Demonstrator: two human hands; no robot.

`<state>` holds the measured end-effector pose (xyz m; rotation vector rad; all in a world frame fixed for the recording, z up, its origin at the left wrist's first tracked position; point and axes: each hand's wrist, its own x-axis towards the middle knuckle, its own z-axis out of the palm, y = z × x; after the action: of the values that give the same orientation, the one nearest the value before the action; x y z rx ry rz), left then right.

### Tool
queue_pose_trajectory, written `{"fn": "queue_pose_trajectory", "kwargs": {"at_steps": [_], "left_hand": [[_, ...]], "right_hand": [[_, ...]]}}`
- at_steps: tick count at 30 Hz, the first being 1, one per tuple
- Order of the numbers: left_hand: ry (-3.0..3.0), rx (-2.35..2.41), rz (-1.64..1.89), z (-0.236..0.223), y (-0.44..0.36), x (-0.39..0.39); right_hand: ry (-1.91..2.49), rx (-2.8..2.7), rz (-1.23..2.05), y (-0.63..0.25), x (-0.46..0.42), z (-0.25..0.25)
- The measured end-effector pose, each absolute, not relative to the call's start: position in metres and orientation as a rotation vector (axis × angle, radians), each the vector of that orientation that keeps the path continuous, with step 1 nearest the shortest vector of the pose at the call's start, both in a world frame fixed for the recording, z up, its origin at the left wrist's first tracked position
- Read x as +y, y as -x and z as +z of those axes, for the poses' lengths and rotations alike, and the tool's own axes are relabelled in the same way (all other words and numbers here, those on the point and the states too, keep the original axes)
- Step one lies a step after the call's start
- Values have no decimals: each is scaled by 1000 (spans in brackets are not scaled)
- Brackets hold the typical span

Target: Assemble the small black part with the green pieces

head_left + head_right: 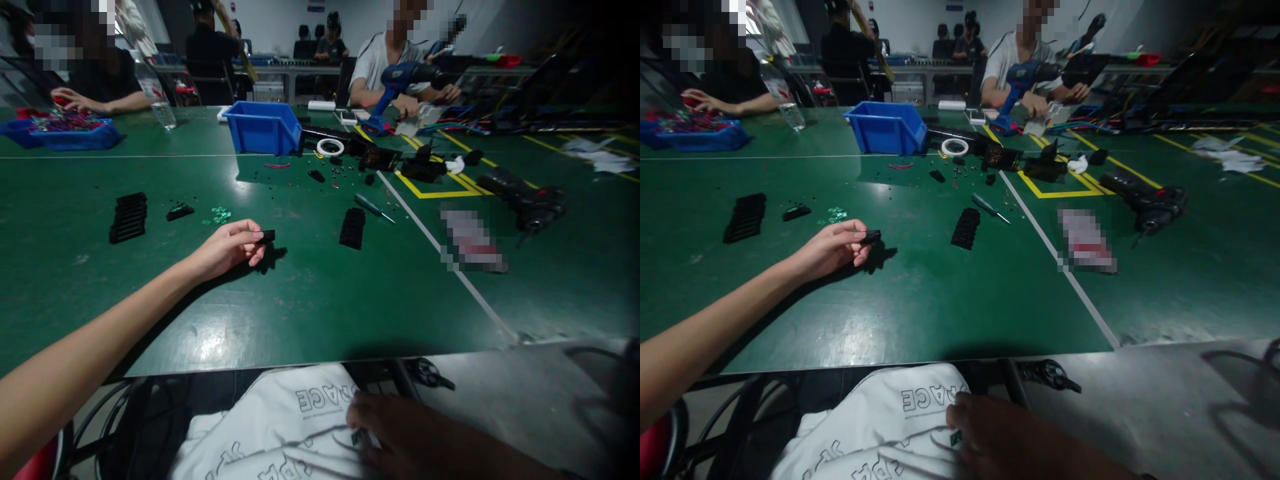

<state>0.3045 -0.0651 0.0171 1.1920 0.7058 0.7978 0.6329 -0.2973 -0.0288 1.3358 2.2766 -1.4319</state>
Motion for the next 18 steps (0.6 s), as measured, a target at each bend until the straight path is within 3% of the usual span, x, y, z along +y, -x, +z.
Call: {"fn": "queue_pose_trajectory", "kwargs": {"at_steps": [10, 18], "left_hand": [[-1157, 668, 765, 14, -301, -61], [-1111, 651, 762, 14, -300, -61]], "right_hand": [[-1278, 2312, -1431, -638, -310, -87], [-1351, 2234, -1370, -617, -289, -28]]}}
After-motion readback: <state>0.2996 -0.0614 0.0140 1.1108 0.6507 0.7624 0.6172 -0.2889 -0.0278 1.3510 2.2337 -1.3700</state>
